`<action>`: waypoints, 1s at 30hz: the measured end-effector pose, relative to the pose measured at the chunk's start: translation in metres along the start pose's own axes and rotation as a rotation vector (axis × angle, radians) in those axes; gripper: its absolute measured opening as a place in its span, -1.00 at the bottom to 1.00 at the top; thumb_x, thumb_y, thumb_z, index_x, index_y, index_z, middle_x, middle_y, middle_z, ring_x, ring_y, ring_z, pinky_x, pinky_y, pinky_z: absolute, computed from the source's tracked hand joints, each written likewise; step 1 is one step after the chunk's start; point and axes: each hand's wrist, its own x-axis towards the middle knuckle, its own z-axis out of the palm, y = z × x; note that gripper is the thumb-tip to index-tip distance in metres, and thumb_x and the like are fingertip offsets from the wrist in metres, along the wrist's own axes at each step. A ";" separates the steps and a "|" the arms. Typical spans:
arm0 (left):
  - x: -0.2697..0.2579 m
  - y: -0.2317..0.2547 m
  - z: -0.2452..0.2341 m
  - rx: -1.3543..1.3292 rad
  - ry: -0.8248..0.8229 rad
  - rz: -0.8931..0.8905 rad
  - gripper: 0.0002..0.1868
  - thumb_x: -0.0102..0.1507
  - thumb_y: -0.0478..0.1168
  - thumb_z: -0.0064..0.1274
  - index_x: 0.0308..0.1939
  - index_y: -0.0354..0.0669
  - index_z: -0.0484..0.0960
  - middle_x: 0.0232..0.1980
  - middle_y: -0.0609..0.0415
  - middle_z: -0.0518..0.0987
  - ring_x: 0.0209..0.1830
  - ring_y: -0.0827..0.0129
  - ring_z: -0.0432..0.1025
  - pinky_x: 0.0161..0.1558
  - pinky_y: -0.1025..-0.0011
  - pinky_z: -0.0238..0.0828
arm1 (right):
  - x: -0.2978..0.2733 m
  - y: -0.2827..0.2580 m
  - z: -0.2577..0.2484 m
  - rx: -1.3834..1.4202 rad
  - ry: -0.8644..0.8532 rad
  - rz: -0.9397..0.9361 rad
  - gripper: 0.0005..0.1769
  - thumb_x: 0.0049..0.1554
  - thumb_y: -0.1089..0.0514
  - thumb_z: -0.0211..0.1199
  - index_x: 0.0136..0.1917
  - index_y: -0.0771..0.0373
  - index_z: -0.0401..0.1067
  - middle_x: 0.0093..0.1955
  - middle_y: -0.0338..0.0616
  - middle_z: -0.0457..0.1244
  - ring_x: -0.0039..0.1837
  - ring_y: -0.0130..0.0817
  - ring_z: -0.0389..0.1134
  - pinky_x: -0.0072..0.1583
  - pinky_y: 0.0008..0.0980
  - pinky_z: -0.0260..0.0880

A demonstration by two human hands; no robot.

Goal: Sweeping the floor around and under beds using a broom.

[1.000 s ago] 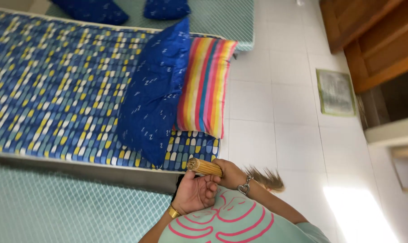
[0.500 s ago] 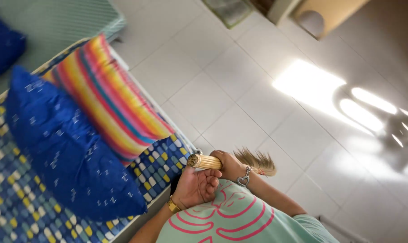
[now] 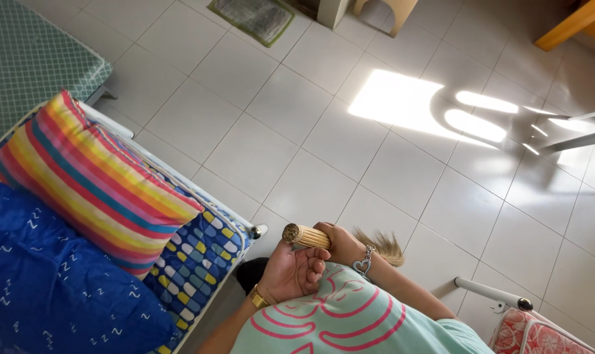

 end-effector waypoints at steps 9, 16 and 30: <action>0.028 -0.012 0.015 0.074 0.031 -0.019 -0.23 0.39 0.34 -0.36 -0.01 -0.35 0.58 -0.30 -0.02 0.67 -0.42 0.31 0.59 -0.42 0.46 0.49 | -0.016 0.021 -0.024 -0.025 0.038 -0.101 -0.62 -0.06 0.20 0.41 0.04 0.19 0.42 -0.05 -0.04 0.37 0.00 -0.08 0.47 0.00 -0.23 0.48; 0.033 -0.023 0.004 0.013 -0.004 0.006 -0.20 0.37 0.37 -0.35 0.03 -0.37 0.57 -0.26 -0.04 0.68 -0.38 0.30 0.60 -0.31 0.43 0.52 | -0.018 0.024 -0.028 -0.030 0.011 -0.135 -0.61 -0.09 0.21 0.41 0.04 0.20 0.43 -0.04 -0.03 0.37 0.04 -0.07 0.46 0.03 -0.22 0.47; 0.057 -0.017 0.025 0.050 0.065 0.007 0.08 0.05 0.62 -0.29 0.04 -0.39 0.52 -0.22 -0.06 0.69 -0.35 0.27 0.59 -0.26 0.35 0.54 | -0.024 0.040 -0.032 -0.031 0.104 -0.239 -0.62 0.01 0.20 0.35 0.12 0.18 0.42 0.06 -0.05 0.35 0.17 -0.03 0.39 0.16 -0.16 0.41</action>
